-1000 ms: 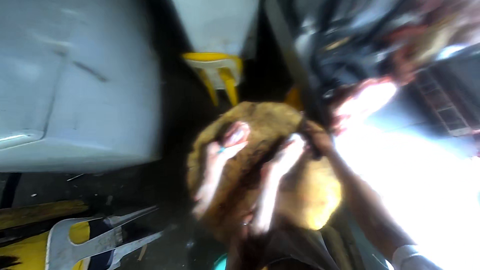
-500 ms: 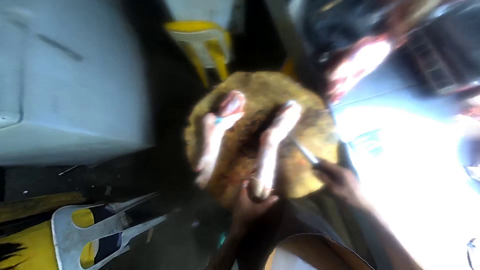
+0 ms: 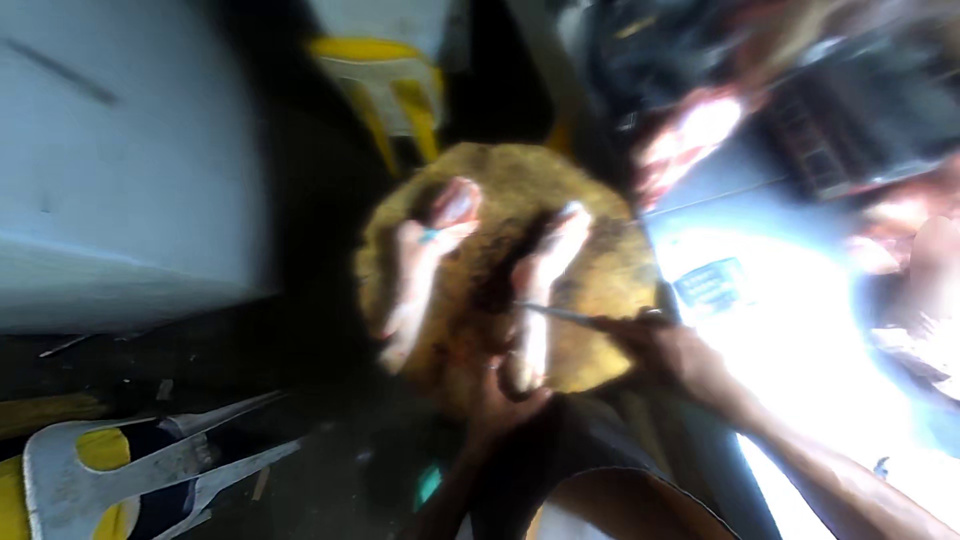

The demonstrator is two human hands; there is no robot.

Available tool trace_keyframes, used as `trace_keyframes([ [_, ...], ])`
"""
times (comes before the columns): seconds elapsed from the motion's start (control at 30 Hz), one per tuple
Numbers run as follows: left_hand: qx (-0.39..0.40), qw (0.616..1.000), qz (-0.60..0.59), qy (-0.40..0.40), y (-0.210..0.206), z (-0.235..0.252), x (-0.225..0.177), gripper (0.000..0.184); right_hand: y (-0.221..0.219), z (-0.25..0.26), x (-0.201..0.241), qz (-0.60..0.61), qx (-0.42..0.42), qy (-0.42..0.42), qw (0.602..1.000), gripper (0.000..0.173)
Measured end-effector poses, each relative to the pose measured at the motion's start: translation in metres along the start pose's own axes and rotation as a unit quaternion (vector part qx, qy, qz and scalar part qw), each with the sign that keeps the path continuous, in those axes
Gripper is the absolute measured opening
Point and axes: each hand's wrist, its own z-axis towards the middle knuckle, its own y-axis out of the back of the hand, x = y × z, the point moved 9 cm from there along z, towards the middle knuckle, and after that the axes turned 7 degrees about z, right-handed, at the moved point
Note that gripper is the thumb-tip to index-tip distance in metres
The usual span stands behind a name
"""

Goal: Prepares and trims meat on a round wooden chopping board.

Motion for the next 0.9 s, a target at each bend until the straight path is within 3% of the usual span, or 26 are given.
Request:
trace_keyframes([
  [0.13, 0.011, 1.0, -0.014, 0.022, 0.002, 0.002, 0.009, 0.083, 0.005, -0.006, 0.025, -0.01, 0.001, 0.072, 0.997, 0.04],
  [0.3, 0.066, 0.996, -0.035, 0.044, -0.01, 0.003, 0.012, 0.077, 0.024, 0.033, 0.008, -0.075, 0.065, -0.008, 0.995, 0.041],
  [0.43, 0.117, 0.99, -0.025, 0.077, -0.015, 0.002, 0.004, 0.063, 0.033, 0.033, 0.055, -0.124, 0.139, 0.066, 0.98, 0.04],
  [0.53, 0.153, 0.984, -0.036, 0.085, -0.019, 0.002, 0.001, 0.059, 0.041, 0.052, 0.069, -0.174, 0.177, 0.067, 0.966, 0.037],
  [0.67, 0.177, 0.981, 0.003, 0.081, -0.021, 0.003, 0.002, 0.064, 0.053, 0.074, 0.087, -0.262, 0.188, 0.075, 0.944, 0.036],
  [0.8, 0.17, 0.983, 0.038, 0.059, -0.017, 0.005, 0.001, 0.064, 0.043, 0.068, 0.109, -0.266, 0.27, 0.095, 0.92, 0.037],
  [0.9, 0.168, 0.984, 0.002, 0.058, -0.02, 0.004, 0.005, 0.062, 0.048, 0.091, 0.094, -0.296, 0.224, 0.061, 0.927, 0.032],
])
